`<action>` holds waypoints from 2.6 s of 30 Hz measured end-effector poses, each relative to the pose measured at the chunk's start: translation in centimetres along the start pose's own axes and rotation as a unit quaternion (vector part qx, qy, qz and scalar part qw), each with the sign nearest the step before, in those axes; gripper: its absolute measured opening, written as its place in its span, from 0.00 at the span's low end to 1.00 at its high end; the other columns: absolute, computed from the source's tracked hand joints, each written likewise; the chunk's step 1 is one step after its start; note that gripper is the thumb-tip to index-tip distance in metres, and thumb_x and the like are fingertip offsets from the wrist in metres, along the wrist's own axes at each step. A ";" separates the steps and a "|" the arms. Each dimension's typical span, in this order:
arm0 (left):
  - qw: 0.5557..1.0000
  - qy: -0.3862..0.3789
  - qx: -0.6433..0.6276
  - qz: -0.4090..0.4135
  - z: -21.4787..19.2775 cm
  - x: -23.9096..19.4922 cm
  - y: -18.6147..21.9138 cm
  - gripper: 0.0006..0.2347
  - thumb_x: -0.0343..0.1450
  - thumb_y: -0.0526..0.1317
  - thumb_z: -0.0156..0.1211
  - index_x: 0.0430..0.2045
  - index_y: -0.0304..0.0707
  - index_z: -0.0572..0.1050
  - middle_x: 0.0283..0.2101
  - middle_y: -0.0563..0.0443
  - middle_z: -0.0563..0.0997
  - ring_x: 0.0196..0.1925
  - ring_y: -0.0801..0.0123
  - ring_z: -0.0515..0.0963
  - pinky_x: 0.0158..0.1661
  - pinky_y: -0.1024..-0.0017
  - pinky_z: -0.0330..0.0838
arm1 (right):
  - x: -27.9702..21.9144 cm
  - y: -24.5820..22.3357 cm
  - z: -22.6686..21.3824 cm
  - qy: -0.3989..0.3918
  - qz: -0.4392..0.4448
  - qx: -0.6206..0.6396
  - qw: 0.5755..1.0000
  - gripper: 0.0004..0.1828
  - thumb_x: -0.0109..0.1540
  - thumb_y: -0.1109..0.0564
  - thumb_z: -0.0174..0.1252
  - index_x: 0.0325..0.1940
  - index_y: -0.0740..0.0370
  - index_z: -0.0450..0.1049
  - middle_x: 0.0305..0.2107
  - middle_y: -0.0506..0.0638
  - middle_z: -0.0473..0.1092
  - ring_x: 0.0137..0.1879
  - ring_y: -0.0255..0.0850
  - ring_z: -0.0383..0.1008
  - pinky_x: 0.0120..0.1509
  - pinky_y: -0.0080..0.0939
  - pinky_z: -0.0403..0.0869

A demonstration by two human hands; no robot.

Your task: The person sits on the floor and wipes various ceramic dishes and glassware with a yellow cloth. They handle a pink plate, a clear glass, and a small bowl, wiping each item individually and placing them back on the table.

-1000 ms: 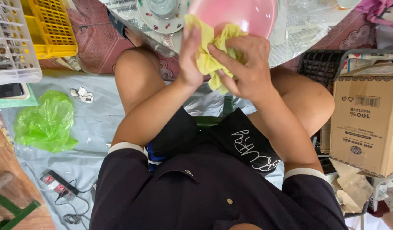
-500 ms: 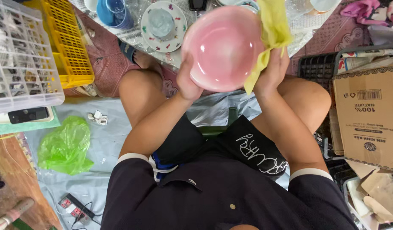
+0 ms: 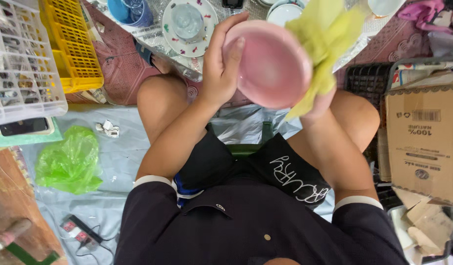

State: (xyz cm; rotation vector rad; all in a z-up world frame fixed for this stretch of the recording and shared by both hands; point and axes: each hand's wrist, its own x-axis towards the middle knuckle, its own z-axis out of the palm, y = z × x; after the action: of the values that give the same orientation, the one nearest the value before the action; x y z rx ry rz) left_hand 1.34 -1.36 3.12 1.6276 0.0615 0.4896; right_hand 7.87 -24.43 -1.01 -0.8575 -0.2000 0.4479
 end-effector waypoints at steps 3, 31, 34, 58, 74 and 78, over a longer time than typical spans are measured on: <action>0.990 0.032 -0.123 -0.062 1.2 0.5 -1.4 0.13 0.85 0.39 0.49 0.63 0.33 0.69 0.55 0.48 0.78 0.60 0.69 0.76 0.63 0.73 0.70 | -0.2 0.5 1.6 -0.019 -0.030 -0.162 0.986 0.27 0.69 0.48 0.49 0.71 0.57 0.65 0.65 0.56 0.62 0.72 0.51 0.62 0.79 0.50 0.62; 0.977 -0.006 -0.199 -0.077 0.0 0.2 -0.3 0.17 0.82 0.50 0.46 0.55 0.34 0.67 0.47 0.49 0.75 0.52 0.69 0.73 0.55 0.72 0.70 | 3.2 0.5 7.2 -0.121 -0.262 -0.597 0.748 0.20 0.69 0.59 0.56 0.66 0.59 0.73 0.64 0.59 0.63 0.70 0.56 0.61 0.75 0.53 0.60; 0.992 0.029 -0.112 -0.055 -0.2 0.6 0.1 0.15 0.84 0.50 0.44 0.52 0.36 0.68 0.47 0.52 0.74 0.52 0.73 0.73 0.57 0.74 0.69 | 3.0 1.7 6.0 0.002 -0.002 -0.376 0.927 0.23 0.75 0.45 0.48 0.68 0.62 0.66 0.57 0.55 0.70 0.62 0.47 0.72 0.71 0.50 0.71; 0.964 -0.063 -0.214 -0.144 -1.0 0.5 -0.5 0.21 0.79 0.44 0.54 0.63 0.25 0.67 0.58 0.46 0.77 0.59 0.70 0.75 0.62 0.70 0.68 | 3.3 -2.6 3.7 0.040 -0.095 -0.335 0.937 0.21 0.77 0.56 0.48 0.74 0.65 0.62 0.62 0.56 0.67 0.68 0.42 0.66 0.76 0.42 0.66; 0.986 -0.012 -0.104 -0.130 -0.5 0.5 2.0 0.22 0.79 0.51 0.47 0.59 0.30 0.67 0.52 0.45 0.79 0.52 0.66 0.79 0.44 0.68 0.77 | 1.2 -1.5 9.1 -0.234 -0.134 -0.699 0.662 0.34 0.64 0.60 0.57 0.76 0.60 0.64 0.76 0.62 0.53 0.82 0.63 0.48 0.84 0.64 0.41; 0.990 0.015 -0.108 -0.085 -1.1 0.4 1.4 0.21 0.83 0.51 0.46 0.59 0.30 0.70 0.53 0.44 0.79 0.57 0.65 0.76 0.60 0.69 0.71 | 1.2 -1.9 9.1 -0.278 -0.170 -0.671 0.666 0.26 0.65 0.55 0.60 0.68 0.60 0.72 0.70 0.58 0.62 0.79 0.58 0.56 0.83 0.64 0.43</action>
State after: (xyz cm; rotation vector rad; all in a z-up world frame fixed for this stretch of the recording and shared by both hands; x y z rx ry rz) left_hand 0.93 -0.37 4.59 1.3883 0.1641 0.3756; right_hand 6.37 -18.76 6.33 -2.0741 -1.3747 0.1135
